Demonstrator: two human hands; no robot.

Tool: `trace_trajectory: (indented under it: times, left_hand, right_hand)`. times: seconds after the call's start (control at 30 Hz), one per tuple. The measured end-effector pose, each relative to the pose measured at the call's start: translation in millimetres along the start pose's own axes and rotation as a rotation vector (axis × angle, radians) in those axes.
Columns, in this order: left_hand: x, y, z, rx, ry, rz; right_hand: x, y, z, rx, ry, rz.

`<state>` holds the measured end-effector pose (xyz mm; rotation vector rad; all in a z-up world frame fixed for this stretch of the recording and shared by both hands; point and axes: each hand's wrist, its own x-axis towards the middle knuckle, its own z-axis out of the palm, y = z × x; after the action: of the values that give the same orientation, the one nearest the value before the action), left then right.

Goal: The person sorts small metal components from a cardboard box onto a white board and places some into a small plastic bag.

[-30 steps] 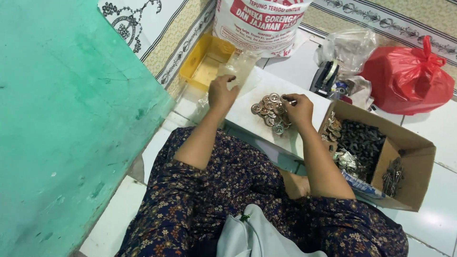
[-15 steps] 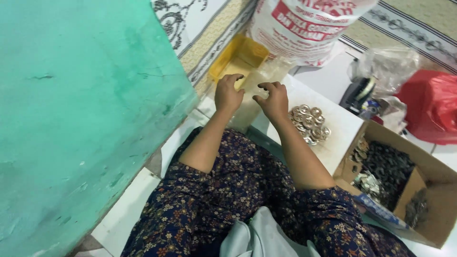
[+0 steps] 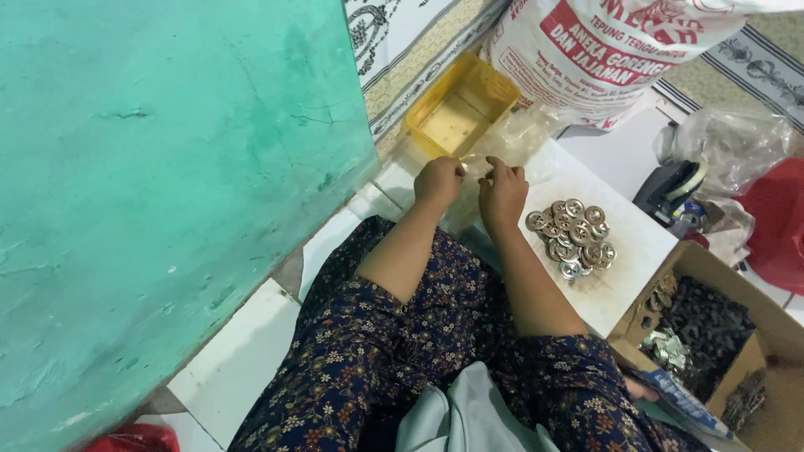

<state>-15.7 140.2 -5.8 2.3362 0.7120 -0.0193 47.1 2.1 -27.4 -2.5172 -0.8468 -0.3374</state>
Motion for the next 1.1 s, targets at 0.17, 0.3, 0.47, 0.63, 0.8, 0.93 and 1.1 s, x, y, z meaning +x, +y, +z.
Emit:
trace_trajectory:
  times: [0.17, 0.3, 0.47, 0.63, 0.8, 0.93, 1.1]
  left_hand:
    - [-8, 11, -11, 0.019, 0.02, -0.046]
    - [-37, 35, -35, -0.098, 0.178, 0.077]
    - [-55, 80, -41, -0.426, 0.266, 0.297]
    - [-77, 127, -16, -0.633, 0.173, 0.291]
    - [-103, 172, -5, -0.705, -0.129, 0.284]
    - [-112, 198, 4, -0.622, -0.189, 0.383]
    - [-116, 219, 38, -0.632, -0.171, 0.414]
  right_hand:
    - [0, 27, 14, 0.075, 0.004, 0.098]
    - [1, 26, -13, 0.19, 0.125, 0.09]
    - [-4, 33, -68, 0.263, 0.259, 0.009]
    - [-27, 33, -138, 0.236, 0.386, -0.054]
    - [-66, 50, -207, 0.433, 0.401, 0.016]
    - [-92, 73, -241, 0.445, 0.42, 0.067]
    - [-121, 74, -276, 0.515, 0.329, 0.165]
